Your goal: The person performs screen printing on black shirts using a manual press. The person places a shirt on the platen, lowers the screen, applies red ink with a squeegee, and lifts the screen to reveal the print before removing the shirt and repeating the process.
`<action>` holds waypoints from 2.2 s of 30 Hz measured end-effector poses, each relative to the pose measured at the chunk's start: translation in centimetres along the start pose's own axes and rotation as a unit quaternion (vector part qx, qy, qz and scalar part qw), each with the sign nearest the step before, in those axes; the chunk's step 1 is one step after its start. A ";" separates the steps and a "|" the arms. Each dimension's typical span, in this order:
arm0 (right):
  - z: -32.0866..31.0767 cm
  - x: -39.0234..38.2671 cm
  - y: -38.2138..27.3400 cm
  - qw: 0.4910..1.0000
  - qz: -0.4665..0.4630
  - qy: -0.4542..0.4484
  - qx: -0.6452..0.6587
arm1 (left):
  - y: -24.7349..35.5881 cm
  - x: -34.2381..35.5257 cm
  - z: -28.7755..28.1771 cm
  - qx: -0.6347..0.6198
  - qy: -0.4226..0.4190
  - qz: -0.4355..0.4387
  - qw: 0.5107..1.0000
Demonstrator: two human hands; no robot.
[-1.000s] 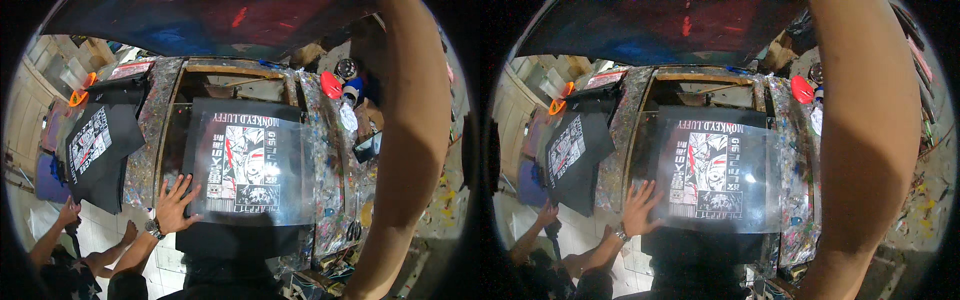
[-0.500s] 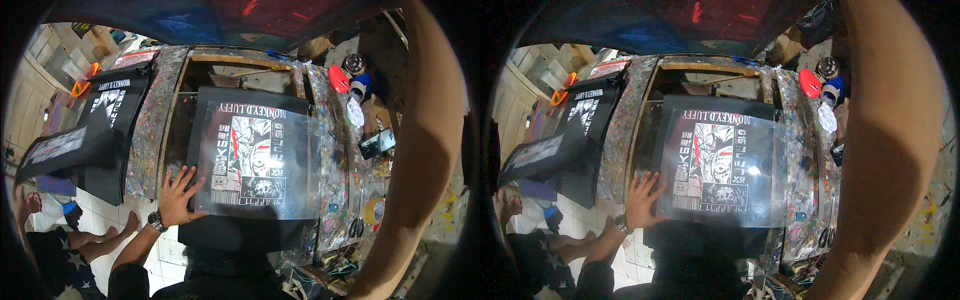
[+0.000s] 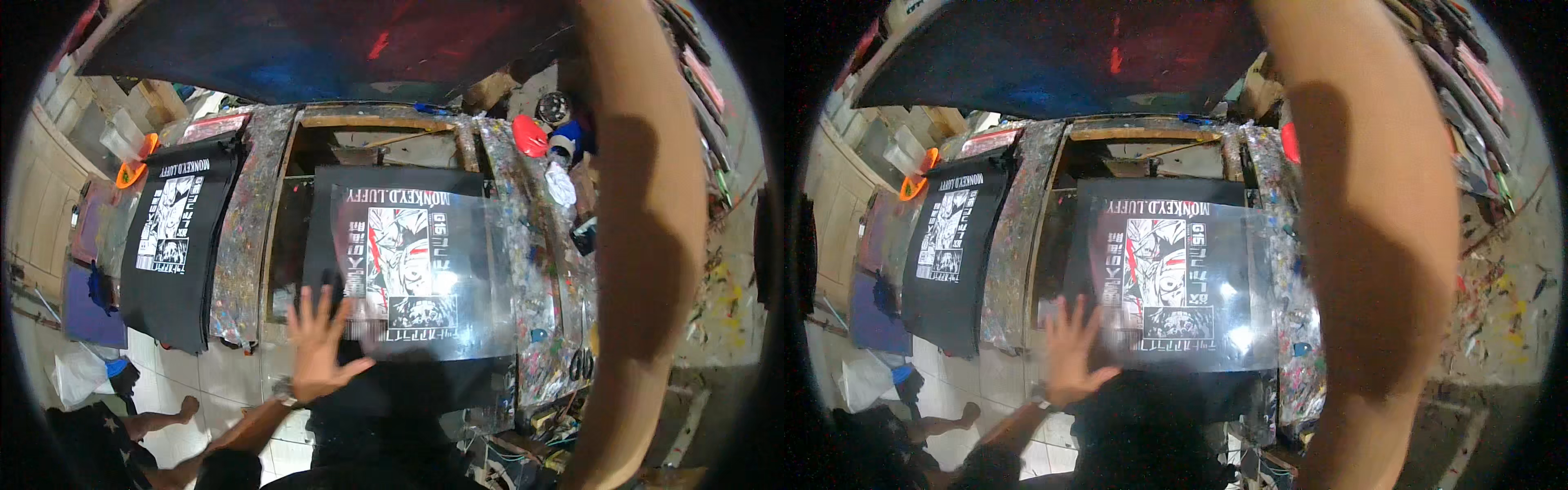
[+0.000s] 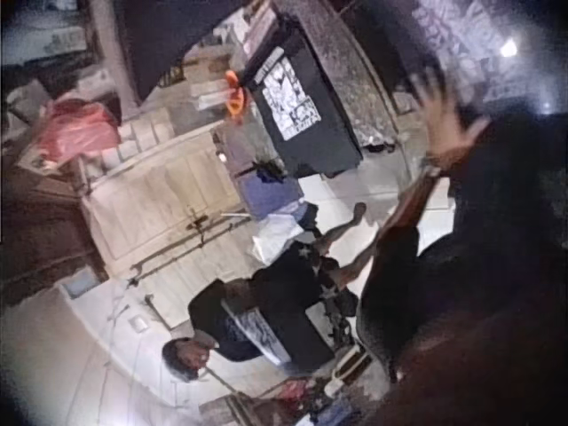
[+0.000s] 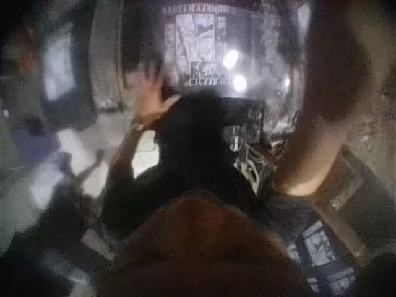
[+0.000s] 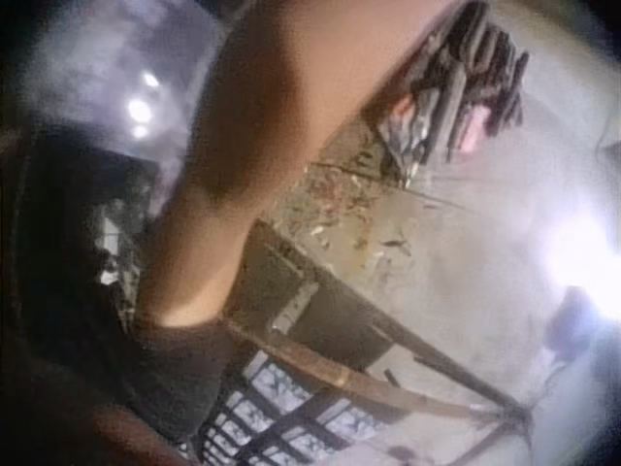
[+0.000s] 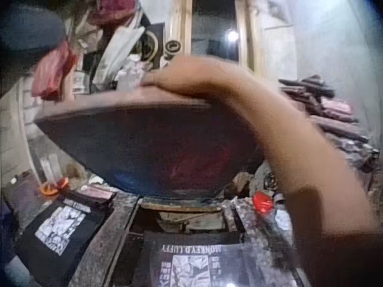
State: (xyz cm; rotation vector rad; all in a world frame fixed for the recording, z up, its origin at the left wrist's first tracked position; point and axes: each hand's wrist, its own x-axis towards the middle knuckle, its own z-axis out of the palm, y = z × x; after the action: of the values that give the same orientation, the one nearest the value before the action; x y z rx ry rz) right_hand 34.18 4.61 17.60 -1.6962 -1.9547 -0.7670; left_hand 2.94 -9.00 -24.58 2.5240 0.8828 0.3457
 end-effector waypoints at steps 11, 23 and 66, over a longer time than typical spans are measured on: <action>4.7 -20.7 -12.1 0.989 0.041 0.125 0.061 | 5.2 5.4 -17.4 0.325 0.458 -0.040 0.826; 15.0 -42.1 -19.4 0.926 0.050 -0.313 0.206 | -3.3 -7.2 -0.5 0.133 0.105 0.000 0.986; 0.9 -15.0 -7.2 0.991 0.044 0.121 -0.048 | 15.7 5.1 18.5 0.027 0.103 0.241 0.965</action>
State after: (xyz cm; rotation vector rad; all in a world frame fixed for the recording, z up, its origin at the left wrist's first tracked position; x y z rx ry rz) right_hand 29.36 -6.66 6.27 -1.6446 -1.6922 -0.9969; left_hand 21.92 -22.70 -32.67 2.7708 0.3321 0.7545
